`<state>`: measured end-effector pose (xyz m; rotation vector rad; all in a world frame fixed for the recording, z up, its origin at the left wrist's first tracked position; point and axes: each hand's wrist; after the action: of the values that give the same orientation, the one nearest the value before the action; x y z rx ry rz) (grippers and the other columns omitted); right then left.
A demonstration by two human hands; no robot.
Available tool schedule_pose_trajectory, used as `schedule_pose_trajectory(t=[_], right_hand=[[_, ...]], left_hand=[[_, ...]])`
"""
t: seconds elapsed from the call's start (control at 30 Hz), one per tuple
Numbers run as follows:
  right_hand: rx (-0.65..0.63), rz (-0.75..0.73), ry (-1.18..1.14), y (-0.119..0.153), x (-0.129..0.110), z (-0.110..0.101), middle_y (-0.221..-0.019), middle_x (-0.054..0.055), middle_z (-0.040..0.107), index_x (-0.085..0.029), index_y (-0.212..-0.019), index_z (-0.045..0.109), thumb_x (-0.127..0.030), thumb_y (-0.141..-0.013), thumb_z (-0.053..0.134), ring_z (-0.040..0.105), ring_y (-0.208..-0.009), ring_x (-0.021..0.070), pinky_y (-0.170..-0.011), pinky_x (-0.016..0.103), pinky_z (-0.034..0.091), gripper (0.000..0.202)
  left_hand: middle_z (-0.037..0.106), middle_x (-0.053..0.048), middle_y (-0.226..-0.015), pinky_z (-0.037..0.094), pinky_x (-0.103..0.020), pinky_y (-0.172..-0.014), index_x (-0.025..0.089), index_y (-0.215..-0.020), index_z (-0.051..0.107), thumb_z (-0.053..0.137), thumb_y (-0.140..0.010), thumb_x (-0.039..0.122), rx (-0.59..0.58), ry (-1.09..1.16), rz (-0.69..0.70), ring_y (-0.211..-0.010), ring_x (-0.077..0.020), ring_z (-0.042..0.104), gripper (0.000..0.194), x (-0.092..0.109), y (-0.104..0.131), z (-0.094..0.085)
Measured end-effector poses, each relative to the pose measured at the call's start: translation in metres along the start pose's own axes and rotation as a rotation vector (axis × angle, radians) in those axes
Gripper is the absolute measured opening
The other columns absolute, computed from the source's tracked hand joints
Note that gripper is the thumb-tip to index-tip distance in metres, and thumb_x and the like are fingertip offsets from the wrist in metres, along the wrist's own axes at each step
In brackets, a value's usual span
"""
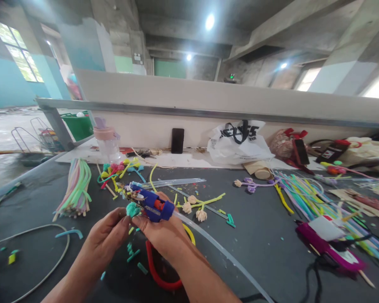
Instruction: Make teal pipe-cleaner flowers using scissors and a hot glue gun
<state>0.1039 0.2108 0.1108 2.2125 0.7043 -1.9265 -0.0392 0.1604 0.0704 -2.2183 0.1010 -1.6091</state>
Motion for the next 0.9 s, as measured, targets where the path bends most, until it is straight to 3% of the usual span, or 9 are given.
schedule_pose_trajectory(t=[0.13, 0.37, 0.67, 0.9], right_hand=[[0.048, -0.039, -0.003, -0.001, -0.002, 0.003, -0.072, -0.001, 0.064, -0.021, -0.082, 0.060, -0.026, -0.066, 0.070, 0.061, -0.069, 0.0188, -0.065, 0.031, 0.050, 0.019], [0.087, -0.068, 0.042, -0.004, 0.000, 0.004, -0.074, 0.000, 0.062, -0.020, -0.073, 0.058, -0.022, -0.064, 0.068, 0.058, -0.071, 0.0185, -0.066, 0.031, 0.048, 0.014], [0.087, -0.045, -0.026, -0.005, 0.008, 0.007, -0.076, 0.000, 0.061, -0.019, -0.074, 0.055, -0.023, -0.065, 0.067, 0.056, -0.069, 0.0175, -0.067, 0.033, 0.048, 0.016], [0.090, -0.050, -0.020, -0.004, 0.004, 0.007, -0.077, 0.002, 0.061, -0.019, -0.074, 0.056, -0.023, -0.064, 0.067, 0.055, -0.068, 0.0190, -0.067, 0.035, 0.047, 0.016]], left_hand=[[0.041, 0.004, -0.054, 0.034, -0.020, -0.044, 0.017, -0.079, 0.059, 0.048, -0.084, 0.038, -0.030, 0.044, -0.040, -0.047, -0.0097, 0.038, 0.023, -0.002, 0.000, 0.000], [0.050, 0.002, -0.063, 0.035, -0.019, -0.047, 0.016, -0.079, 0.058, 0.047, -0.084, 0.029, -0.052, -0.005, 0.018, -0.053, -0.0097, 0.041, 0.018, -0.003, 0.000, 0.000], [0.042, 0.004, -0.058, 0.034, -0.020, -0.051, 0.017, -0.065, 0.051, 0.044, -0.085, 0.024, 0.002, -0.192, 0.122, -0.054, -0.0099, 0.039, 0.023, -0.003, 0.001, 0.003], [0.040, 0.004, -0.056, 0.031, -0.020, -0.049, 0.017, -0.061, 0.051, 0.047, -0.083, 0.024, 0.002, -0.115, 0.101, -0.052, -0.0095, 0.035, 0.024, 0.001, 0.001, 0.002]])
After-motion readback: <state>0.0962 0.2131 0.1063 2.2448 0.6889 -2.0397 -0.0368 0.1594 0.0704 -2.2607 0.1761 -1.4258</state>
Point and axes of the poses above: each hand's wrist, its own y-axis away from the middle knuckle, its own z-axis out of the palm, x = y × z
